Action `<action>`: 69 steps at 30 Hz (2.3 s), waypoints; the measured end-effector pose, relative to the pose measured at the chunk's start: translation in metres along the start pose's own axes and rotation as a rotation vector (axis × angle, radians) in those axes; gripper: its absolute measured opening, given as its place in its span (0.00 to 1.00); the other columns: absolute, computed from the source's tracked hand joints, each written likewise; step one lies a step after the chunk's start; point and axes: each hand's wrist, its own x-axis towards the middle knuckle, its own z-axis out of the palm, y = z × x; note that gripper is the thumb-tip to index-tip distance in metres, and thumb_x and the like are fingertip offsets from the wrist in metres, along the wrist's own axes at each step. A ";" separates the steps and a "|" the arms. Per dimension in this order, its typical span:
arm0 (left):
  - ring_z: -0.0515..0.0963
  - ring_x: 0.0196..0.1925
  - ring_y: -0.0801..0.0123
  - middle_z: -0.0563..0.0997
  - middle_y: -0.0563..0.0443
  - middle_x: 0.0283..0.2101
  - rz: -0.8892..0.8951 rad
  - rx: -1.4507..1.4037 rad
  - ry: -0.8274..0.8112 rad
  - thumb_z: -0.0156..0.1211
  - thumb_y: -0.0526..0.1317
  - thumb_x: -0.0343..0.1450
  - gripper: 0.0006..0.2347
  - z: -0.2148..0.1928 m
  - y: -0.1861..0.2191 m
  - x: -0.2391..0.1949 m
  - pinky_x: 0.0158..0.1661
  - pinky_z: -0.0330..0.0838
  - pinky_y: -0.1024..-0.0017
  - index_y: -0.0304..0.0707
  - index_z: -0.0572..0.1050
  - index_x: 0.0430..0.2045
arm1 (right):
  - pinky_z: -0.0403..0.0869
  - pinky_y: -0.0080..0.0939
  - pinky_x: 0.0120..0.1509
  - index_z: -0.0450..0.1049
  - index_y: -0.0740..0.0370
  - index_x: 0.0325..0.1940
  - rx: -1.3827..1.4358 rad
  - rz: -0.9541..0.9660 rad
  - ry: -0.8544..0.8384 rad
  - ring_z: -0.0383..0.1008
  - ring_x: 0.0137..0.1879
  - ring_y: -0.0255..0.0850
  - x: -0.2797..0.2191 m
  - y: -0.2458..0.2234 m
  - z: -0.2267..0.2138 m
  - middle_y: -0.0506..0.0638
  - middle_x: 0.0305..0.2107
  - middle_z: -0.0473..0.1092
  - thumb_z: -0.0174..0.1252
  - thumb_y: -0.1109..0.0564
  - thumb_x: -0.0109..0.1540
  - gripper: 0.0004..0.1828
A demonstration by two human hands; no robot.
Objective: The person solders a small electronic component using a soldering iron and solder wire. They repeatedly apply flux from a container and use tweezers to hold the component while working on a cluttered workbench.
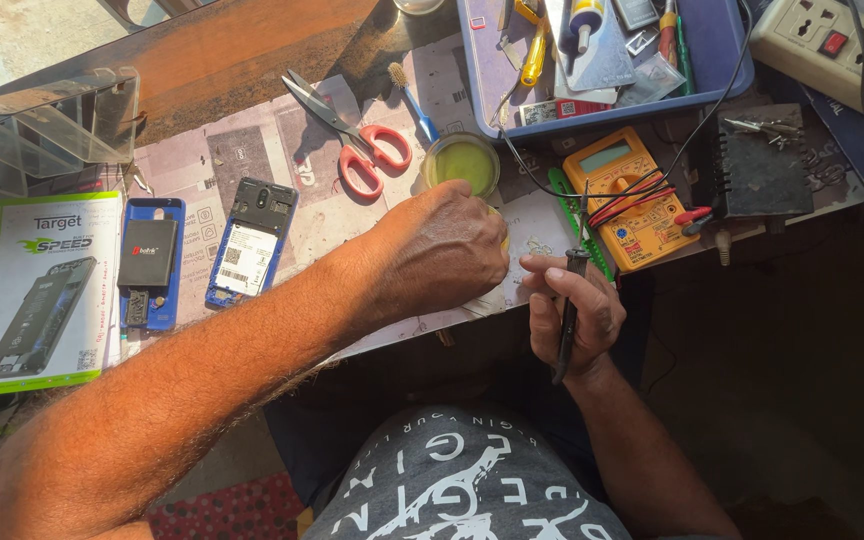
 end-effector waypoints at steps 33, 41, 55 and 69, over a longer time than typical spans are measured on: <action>0.84 0.34 0.61 0.81 0.48 0.26 0.043 0.078 -0.044 0.62 0.38 0.65 0.05 0.002 -0.002 0.001 0.35 0.72 0.64 0.39 0.81 0.19 | 0.81 0.38 0.39 0.61 0.59 0.59 0.020 0.012 0.002 0.80 0.37 0.41 0.002 -0.001 -0.001 0.63 0.41 0.77 0.53 0.56 0.72 0.14; 0.85 0.34 0.56 0.83 0.47 0.30 0.010 0.026 0.016 0.62 0.37 0.63 0.03 -0.008 -0.012 -0.006 0.32 0.75 0.61 0.41 0.81 0.21 | 0.80 0.39 0.42 0.61 0.59 0.58 -0.003 0.009 0.008 0.80 0.37 0.40 0.003 -0.003 0.000 0.62 0.41 0.77 0.54 0.57 0.71 0.13; 0.80 0.27 0.63 0.82 0.49 0.27 -0.607 -0.700 0.563 0.67 0.35 0.65 0.03 0.010 0.024 -0.093 0.28 0.72 0.66 0.35 0.81 0.26 | 0.80 0.43 0.46 0.64 0.56 0.68 0.392 0.144 -0.027 0.74 0.42 0.39 -0.005 -0.023 -0.003 0.61 0.46 0.72 0.49 0.45 0.74 0.22; 0.73 0.23 0.83 0.82 0.57 0.25 -1.192 -1.282 0.909 0.67 0.34 0.67 0.03 0.113 0.083 -0.167 0.26 0.69 0.80 0.33 0.83 0.30 | 0.71 0.40 0.39 0.70 0.63 0.58 1.880 1.168 -0.040 0.68 0.35 0.38 -0.037 -0.082 0.051 0.56 0.33 0.73 0.53 0.49 0.71 0.17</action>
